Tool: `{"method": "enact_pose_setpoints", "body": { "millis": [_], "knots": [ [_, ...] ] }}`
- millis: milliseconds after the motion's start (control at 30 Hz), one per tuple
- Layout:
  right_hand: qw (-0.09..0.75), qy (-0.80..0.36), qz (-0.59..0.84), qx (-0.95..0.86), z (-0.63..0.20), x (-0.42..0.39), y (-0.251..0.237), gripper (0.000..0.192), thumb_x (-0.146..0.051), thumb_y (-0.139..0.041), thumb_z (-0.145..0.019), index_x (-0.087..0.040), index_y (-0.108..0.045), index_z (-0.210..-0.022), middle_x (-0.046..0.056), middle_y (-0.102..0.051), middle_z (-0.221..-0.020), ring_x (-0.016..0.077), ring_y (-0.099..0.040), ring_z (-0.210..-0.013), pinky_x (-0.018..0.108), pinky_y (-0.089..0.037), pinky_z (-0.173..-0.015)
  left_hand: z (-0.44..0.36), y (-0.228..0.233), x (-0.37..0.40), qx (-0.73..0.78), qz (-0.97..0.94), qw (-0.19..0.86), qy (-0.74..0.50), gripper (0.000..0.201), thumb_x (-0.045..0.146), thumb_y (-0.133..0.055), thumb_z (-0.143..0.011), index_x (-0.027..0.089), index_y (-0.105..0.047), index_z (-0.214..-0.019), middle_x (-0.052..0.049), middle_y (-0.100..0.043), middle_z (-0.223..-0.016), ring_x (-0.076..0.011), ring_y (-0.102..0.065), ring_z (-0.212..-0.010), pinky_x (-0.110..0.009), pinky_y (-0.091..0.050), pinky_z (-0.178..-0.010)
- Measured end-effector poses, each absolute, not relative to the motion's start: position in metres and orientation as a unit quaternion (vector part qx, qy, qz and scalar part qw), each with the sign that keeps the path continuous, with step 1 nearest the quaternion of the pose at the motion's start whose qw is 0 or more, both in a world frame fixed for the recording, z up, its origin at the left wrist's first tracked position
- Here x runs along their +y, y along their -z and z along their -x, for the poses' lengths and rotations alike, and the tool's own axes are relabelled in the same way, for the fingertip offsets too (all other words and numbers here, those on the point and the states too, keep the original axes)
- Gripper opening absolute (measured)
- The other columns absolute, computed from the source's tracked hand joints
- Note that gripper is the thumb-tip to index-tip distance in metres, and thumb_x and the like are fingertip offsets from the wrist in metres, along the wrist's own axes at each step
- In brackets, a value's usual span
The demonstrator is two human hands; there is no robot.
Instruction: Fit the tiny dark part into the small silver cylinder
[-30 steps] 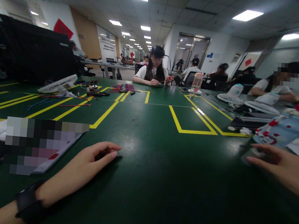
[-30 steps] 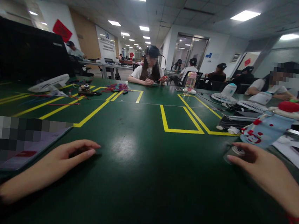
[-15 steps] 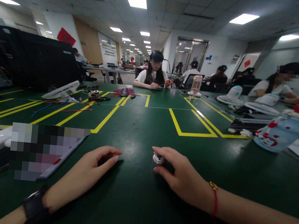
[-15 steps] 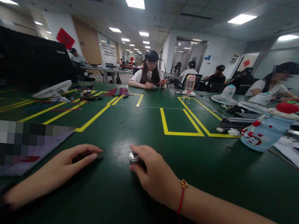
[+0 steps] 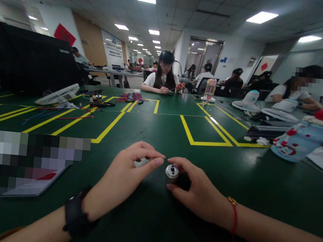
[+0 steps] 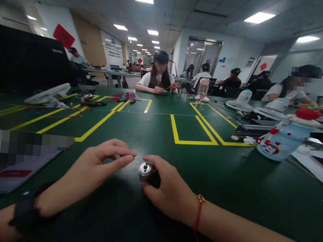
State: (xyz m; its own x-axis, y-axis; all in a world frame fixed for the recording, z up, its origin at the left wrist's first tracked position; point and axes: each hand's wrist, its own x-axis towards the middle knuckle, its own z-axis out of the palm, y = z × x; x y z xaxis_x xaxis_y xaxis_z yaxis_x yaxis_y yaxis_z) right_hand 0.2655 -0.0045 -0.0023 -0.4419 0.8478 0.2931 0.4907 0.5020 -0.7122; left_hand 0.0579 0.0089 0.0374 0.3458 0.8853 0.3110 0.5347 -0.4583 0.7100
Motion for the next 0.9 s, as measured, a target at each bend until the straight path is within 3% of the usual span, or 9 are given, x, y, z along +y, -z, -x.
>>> {"method": "enact_pose_setpoints", "body": {
  "millis": [100,233,400,467,567,633,767,833,900],
  "knots": [
    [0.311,-0.248,0.418,-0.817,-0.267,-0.006,0.004,0.044,-0.021,-0.06,-0.076,-0.024,-0.048,-0.118,0.001,-0.057,-0.113,0.0122,-0.055,-0.099,0.028,-0.046,-0.088,-0.05,-0.019,0.01,0.465,-0.803,0.241,-0.285,0.014,0.033,-0.063,-0.085,0.032,-0.075,-0.092,-0.001,-0.062,-0.109,-0.023,-0.056,-0.103,-0.04,-0.043,-0.091],
    [0.315,-0.205,0.42,-0.826,-0.27,-0.007,0.005,0.052,-0.024,-0.059,-0.078,-0.027,-0.041,-0.127,0.002,-0.053,-0.121,0.0127,-0.052,-0.108,0.029,-0.043,-0.094,-0.053,-0.003,0.009,0.457,-0.835,0.213,-0.22,0.016,0.035,-0.065,-0.084,0.038,-0.074,-0.096,-0.001,-0.061,-0.118,-0.027,-0.051,-0.111,-0.047,-0.04,-0.096],
    [0.334,-0.097,0.504,-0.791,-0.323,-0.004,0.003,0.041,-0.035,-0.055,-0.083,-0.026,-0.045,-0.122,0.004,-0.055,-0.117,0.0154,-0.054,-0.105,0.031,-0.046,-0.091,-0.025,-0.012,0.008,0.471,-0.79,0.29,-0.264,0.035,0.041,-0.056,-0.088,0.038,-0.058,-0.123,0.0,-0.057,-0.128,-0.0234,-0.054,-0.114,-0.04,-0.042,-0.099],
    [0.327,-0.043,0.586,-0.74,-0.365,-0.003,0.003,0.045,-0.044,-0.055,-0.082,-0.024,-0.046,-0.121,0.007,-0.056,-0.116,0.0176,-0.059,-0.094,0.033,-0.049,-0.082,0.002,-0.013,0.01,0.505,-0.753,0.315,-0.281,0.035,0.045,-0.051,-0.09,0.037,-0.056,-0.124,0.0,-0.058,-0.127,-0.0231,-0.058,-0.108,-0.037,-0.048,-0.092],
    [0.287,0.008,0.716,-0.636,-0.433,-0.002,0.001,0.055,-0.055,-0.053,-0.08,-0.022,-0.045,-0.124,0.011,-0.058,-0.109,0.0138,-0.058,-0.064,0.033,-0.05,-0.063,0.04,-0.008,0.014,0.553,-0.699,0.355,-0.283,0.04,0.049,-0.055,-0.087,0.034,-0.056,-0.124,-0.001,-0.063,-0.123,-0.0244,-0.062,-0.105,-0.036,-0.05,-0.088],
    [0.249,0.019,0.768,-0.589,-0.47,-0.003,-0.002,0.058,-0.058,-0.052,-0.079,-0.021,-0.046,-0.124,0.013,-0.06,-0.104,0.0135,-0.057,-0.058,0.032,-0.048,-0.057,0.056,-0.003,0.016,0.567,-0.678,0.37,-0.285,0.04,0.051,-0.055,-0.085,0.033,-0.058,-0.121,-0.002,-0.065,-0.12,-0.0247,-0.063,-0.104,-0.036,-0.05,-0.089],
    [0.203,0.046,0.79,-0.577,-0.496,-0.004,-0.006,0.061,-0.059,-0.059,-0.072,-0.018,-0.051,-0.117,0.018,-0.058,-0.107,0.0275,-0.062,-0.086,0.039,-0.048,-0.07,0.057,0.001,0.015,0.584,-0.667,0.371,-0.277,0.037,0.051,-0.053,-0.087,0.035,-0.058,-0.119,-0.001,-0.068,-0.114,-0.0241,-0.063,-0.105,-0.036,-0.05,-0.088],
    [0.214,0.153,0.757,-0.599,-0.481,-0.004,-0.006,0.071,-0.06,-0.06,-0.071,-0.013,-0.047,-0.123,0.022,-0.052,-0.12,0.0368,-0.051,-0.109,0.048,-0.042,-0.088,0.053,0.002,0.015,0.585,-0.671,0.367,-0.271,0.036,0.051,-0.053,-0.087,0.035,-0.059,-0.119,0.0,-0.068,-0.113,-0.0245,-0.062,-0.106,-0.036,-0.05,-0.086],
    [0.241,0.242,0.664,-0.665,-0.447,-0.004,-0.005,0.073,-0.058,-0.059,-0.073,-0.013,-0.044,-0.128,0.02,-0.045,-0.129,0.0378,-0.039,-0.122,0.053,-0.031,-0.1,0.05,0.003,0.014,0.584,-0.676,0.358,-0.272,0.036,0.052,-0.054,-0.086,0.034,-0.06,-0.117,-0.001,-0.068,-0.112,-0.0257,-0.061,-0.107,-0.036,-0.05,-0.085]
  ]
}}
